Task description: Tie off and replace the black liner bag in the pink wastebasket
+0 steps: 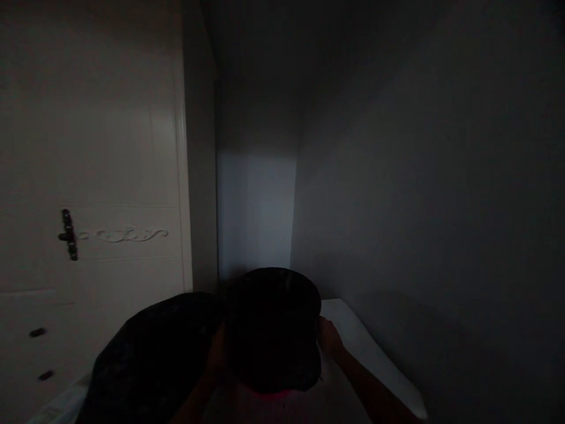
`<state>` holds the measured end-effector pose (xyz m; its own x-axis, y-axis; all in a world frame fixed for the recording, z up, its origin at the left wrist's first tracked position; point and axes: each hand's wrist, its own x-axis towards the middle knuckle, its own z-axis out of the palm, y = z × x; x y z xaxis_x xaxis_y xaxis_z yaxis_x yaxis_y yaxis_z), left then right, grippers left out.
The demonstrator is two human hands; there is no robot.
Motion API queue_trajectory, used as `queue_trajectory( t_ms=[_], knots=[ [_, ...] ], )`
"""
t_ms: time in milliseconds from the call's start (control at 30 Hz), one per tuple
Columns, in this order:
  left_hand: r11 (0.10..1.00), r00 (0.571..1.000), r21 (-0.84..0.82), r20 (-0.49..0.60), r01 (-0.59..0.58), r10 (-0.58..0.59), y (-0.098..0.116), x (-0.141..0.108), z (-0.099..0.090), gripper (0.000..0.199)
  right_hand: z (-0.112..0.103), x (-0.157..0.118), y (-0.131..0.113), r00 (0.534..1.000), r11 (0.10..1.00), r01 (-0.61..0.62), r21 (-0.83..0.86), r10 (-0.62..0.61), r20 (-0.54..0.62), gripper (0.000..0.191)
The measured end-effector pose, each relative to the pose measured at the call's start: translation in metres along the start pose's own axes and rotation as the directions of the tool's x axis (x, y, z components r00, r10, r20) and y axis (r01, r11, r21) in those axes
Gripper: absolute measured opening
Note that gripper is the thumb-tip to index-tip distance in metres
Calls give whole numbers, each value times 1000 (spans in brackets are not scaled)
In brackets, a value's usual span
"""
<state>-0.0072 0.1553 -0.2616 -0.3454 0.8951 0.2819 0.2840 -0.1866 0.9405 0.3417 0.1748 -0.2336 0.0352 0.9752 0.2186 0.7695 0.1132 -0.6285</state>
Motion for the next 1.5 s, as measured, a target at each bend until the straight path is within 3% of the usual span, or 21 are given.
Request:
queue_trajectory(
  t_ms=[133, 300, 500, 667, 1000, 1367, 1500],
  knots=[
    [998, 999, 51, -4, 32, -32, -41, -22, 6, 59, 12, -18, 32, 999, 996, -54, -77, 53, -11, 41],
    [997, 1000, 68, -10, 27, -27, -64, -33, 8, 66, 25, -27, 55, 995, 994, 46, 101, -36, -94, 55],
    [1000, 998, 21, 55, -9, 8, -54, -37, 1, 55, 27, -28, 60, 990, 967, 94, 237, -65, -126, 71],
    [1000, 1000, -5, 12, 2, -2, -43, -39, 1, 54, 24, -28, 57, 991, 954, 94, 286, -61, -122, 77],
    [997, 999, 48, 1, -53, 53, -68, -33, 0, 57, 28, -27, 65, 989, 948, 120, 294, -88, -118, 80],
    [999, 999, -6, 1, -34, 34, -77, -32, 2, 57, 31, -24, 71, 986, 948, 128, 293, -91, -138, 80],
    [999, 999, -20, 19, -49, 50, -71, -33, 2, 55, 33, -24, 72, 985, 949, 127, 289, -86, -148, 81]
  ],
)
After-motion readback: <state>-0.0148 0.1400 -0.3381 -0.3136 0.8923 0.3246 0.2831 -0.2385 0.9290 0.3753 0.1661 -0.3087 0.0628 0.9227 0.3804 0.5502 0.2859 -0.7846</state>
